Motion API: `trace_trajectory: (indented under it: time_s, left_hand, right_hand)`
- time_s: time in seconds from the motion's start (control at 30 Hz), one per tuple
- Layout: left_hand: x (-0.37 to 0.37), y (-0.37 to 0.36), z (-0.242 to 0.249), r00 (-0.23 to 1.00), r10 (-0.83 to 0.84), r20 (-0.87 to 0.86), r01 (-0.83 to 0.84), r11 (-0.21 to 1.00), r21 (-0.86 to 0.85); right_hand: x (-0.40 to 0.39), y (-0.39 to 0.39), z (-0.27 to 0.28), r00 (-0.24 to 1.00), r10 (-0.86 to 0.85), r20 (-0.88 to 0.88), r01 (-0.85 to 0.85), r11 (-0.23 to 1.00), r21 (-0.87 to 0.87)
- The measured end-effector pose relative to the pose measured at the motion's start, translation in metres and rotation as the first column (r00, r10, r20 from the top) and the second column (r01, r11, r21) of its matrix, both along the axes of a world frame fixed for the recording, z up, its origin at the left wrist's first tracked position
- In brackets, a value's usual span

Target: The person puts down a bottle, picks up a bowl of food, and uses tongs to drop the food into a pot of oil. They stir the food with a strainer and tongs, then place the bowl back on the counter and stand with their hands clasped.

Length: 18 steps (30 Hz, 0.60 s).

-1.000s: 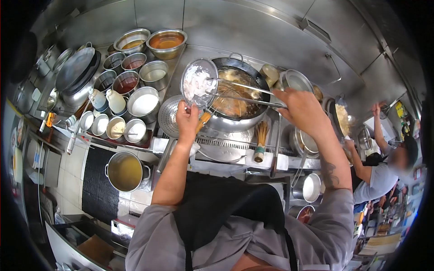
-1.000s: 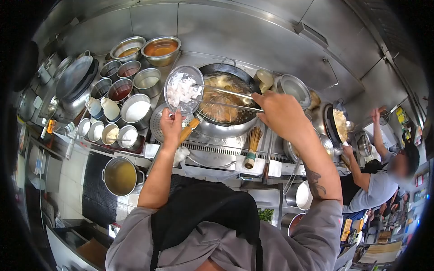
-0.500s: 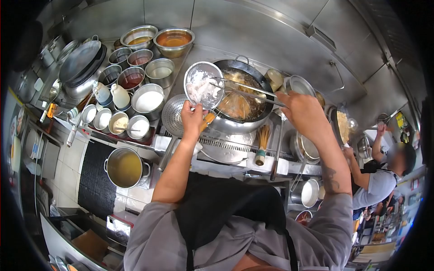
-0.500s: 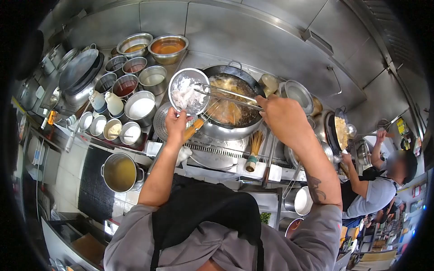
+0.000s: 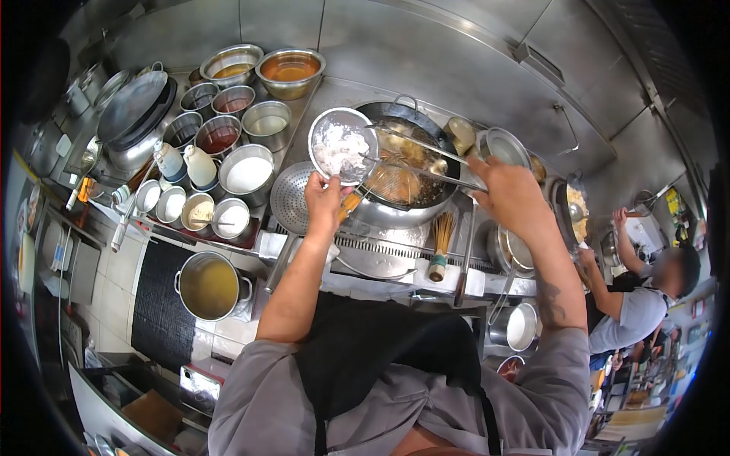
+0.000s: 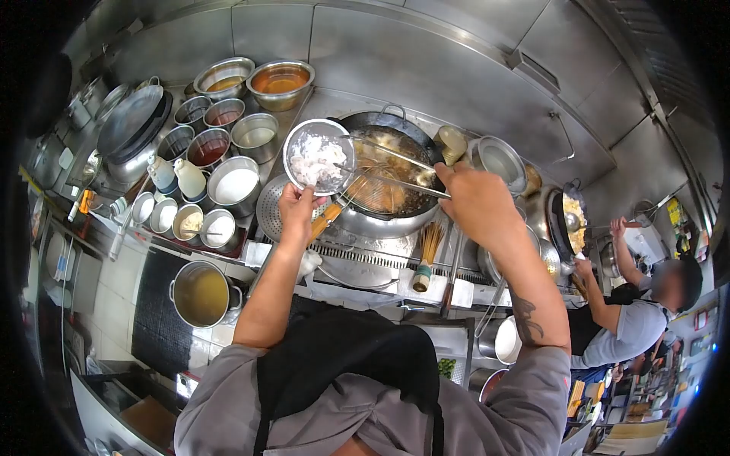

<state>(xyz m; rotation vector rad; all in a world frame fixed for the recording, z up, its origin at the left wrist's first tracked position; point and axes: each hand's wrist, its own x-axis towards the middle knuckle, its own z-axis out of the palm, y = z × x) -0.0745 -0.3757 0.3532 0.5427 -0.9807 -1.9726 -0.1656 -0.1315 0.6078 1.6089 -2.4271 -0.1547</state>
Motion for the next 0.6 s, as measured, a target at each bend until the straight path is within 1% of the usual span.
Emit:
trace_trajectory:
  time_s: [0.07,0.13,0.17,0.23,0.27,0.33,0.47,0.53,0.57,0.6]
  left_hand:
    - [-0.003,-0.001,-0.003,1.000,0.013,0.013,-0.013,1.000,-0.009]
    - [-0.004,-0.003,-0.005,0.999,0.045,0.002,-0.045,0.998,-0.046]
    - [-0.004,-0.004,-0.006,0.999,0.042,0.002,-0.042,0.998,-0.046]
    - [-0.003,-0.004,-0.005,0.999,0.027,0.018,-0.025,0.994,-0.104]
    - [-0.002,-0.003,-0.005,0.999,0.027,0.018,-0.025,0.994,-0.104]
    - [-0.001,-0.001,0.000,0.997,0.000,0.078,0.012,0.988,-0.153]
    - [0.001,0.001,0.006,0.999,-0.017,0.046,0.022,0.993,-0.116]
    - [-0.001,-0.001,0.006,0.999,-0.026,0.045,0.028,0.998,-0.050]
    - [-0.001,-0.002,0.004,0.999,-0.027,0.046,0.029,0.998,-0.050]
    - [-0.003,-0.004,-0.001,0.998,-0.040,0.042,0.041,0.999,-0.031]
  right_hand:
    - [0.003,0.001,0.006,1.000,0.008,-0.026,-0.008,1.000,0.009]
    - [0.010,-0.002,0.011,1.000,0.009,0.006,-0.009,1.000,0.027]
    - [0.012,-0.005,0.011,1.000,0.006,0.007,-0.006,1.000,0.027]
    - [0.015,-0.010,0.011,0.999,-0.004,0.049,0.000,0.997,0.073]
    - [0.013,-0.010,0.008,0.999,-0.004,0.049,0.001,0.997,0.073]
    - [0.007,-0.013,-0.002,0.999,0.023,0.032,-0.024,0.999,0.034]
    - [0.009,-0.009,0.009,1.000,0.001,0.026,-0.002,0.999,0.046]
    - [0.011,-0.006,0.013,0.999,0.019,0.037,-0.018,1.000,-0.009]
    - [0.010,-0.004,0.012,0.999,0.018,0.037,-0.018,1.000,-0.009]
    - [0.008,-0.003,0.011,0.999,0.026,0.047,-0.023,0.998,-0.066]
